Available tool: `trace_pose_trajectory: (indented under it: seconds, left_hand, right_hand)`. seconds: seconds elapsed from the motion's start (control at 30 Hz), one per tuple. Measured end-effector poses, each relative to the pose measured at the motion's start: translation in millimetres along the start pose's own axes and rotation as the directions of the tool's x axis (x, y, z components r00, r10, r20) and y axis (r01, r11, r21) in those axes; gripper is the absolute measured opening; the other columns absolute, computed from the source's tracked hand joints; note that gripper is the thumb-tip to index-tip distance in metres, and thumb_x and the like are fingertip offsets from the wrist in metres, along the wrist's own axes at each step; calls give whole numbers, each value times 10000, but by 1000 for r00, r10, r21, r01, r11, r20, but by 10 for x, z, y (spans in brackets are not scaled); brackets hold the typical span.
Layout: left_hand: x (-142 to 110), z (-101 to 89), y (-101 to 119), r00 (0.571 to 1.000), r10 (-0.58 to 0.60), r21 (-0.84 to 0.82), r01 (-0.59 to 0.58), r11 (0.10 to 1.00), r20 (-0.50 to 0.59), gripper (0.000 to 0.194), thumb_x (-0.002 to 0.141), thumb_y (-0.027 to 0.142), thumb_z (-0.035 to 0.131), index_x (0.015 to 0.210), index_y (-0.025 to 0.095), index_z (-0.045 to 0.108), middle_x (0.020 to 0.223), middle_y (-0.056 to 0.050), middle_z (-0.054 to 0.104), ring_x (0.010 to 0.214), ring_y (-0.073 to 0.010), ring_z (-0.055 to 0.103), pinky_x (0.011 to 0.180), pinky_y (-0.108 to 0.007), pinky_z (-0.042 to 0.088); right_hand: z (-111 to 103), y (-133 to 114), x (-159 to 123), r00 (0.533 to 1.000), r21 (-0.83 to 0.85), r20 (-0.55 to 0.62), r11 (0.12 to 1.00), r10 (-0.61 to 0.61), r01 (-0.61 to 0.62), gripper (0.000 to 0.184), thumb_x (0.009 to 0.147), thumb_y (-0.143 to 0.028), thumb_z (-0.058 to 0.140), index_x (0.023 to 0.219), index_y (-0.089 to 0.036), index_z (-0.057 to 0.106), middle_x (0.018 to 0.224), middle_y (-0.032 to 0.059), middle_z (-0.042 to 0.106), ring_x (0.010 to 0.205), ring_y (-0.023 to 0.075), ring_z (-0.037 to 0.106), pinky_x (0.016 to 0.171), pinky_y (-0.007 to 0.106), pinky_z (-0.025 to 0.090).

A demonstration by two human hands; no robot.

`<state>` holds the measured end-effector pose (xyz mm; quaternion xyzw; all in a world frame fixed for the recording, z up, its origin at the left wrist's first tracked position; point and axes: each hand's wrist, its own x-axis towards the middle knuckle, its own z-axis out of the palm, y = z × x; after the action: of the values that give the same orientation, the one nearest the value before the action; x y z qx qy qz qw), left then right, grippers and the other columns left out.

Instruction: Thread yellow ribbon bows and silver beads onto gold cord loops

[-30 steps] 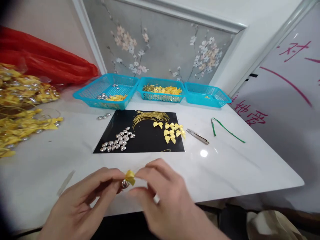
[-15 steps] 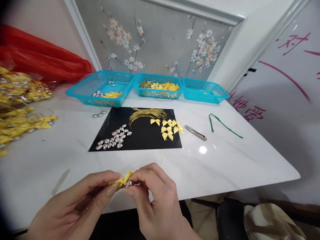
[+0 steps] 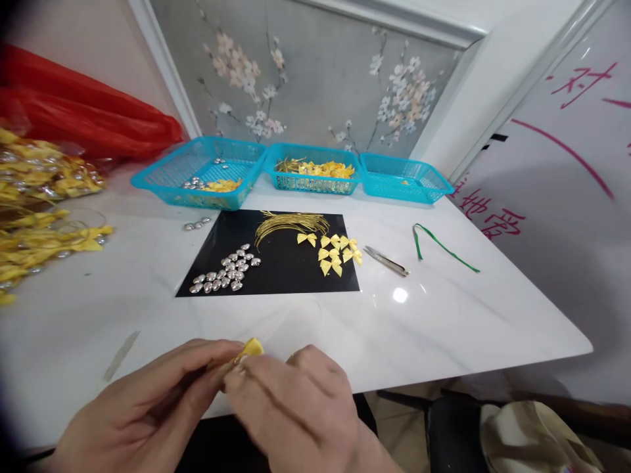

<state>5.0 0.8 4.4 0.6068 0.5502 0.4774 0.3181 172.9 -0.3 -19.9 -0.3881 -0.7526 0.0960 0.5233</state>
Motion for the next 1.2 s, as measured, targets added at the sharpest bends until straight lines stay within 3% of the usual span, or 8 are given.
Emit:
trace_pose_trajectory:
  seconds: [0.13,0.23,0.47,0.63,0.77,1.0,1.1,1.2]
  left_hand:
    - [-17,-19,-35,1000,0,80,1,997,-16,153,870,285,651,914,374,768,896,63,796,777,-163,735,733,-223,582]
    - [-34,-24,-67,999,19,114,-15,993,-35,161,868,286,655,928,381,770,939,68,803,818,-171,741,769,-234,585]
    - [-47,-39,-126,991,128,136,-124,983,-23,246,872,226,666,1012,400,770,1022,68,805,869,-173,755,831,-242,592]
    - [-41,-18,-73,993,110,93,-105,990,-47,263,881,215,643,993,411,779,1005,69,801,863,-167,749,825,-239,590]
    - [-24,-41,-60,994,101,75,-103,992,35,276,878,213,643,1022,405,780,1022,54,803,870,-175,753,798,-227,598]
    - [-9,-106,-125,999,19,51,-21,998,43,226,891,288,627,989,408,791,990,48,801,815,-166,749,740,-197,605]
    - [2,-104,-127,991,20,41,-25,999,130,208,894,302,634,988,407,786,1003,51,797,844,-159,742,758,-175,589]
    - [5,-71,-95,990,-105,-14,106,994,96,151,875,383,654,931,383,794,886,47,792,720,-148,722,731,-177,585]
  right_hand:
    - [65,-52,50,967,213,-23,946,254,-244,187,892,-170,631,1065,-228,669,883,49,665,582,140,599,488,258,549]
    - [146,-105,79,955,248,-18,926,298,-284,118,872,-171,661,974,-227,681,837,26,642,537,118,556,464,245,524]
    - [221,-77,25,994,3,-111,1000,2,-2,305,874,-17,620,1118,-194,665,923,74,718,782,195,710,715,312,636]
    - [152,-94,45,993,-57,-115,998,-10,3,248,874,-35,638,1066,-188,667,871,67,725,716,187,715,651,299,649]
    - [172,-148,33,986,-259,-77,958,-150,126,268,876,11,607,1051,-178,680,818,43,757,587,167,671,513,301,588]
    - [94,-123,0,988,31,-21,988,-152,153,161,922,-91,591,882,-223,675,695,2,694,486,130,568,436,279,491]
    - [-61,-61,132,994,141,-93,989,59,-46,263,915,-70,554,1080,-232,680,925,53,672,723,162,654,587,272,570]
    - [-101,52,267,947,341,191,887,257,-310,290,972,-159,498,1209,-229,650,1091,83,629,771,149,660,624,263,585]
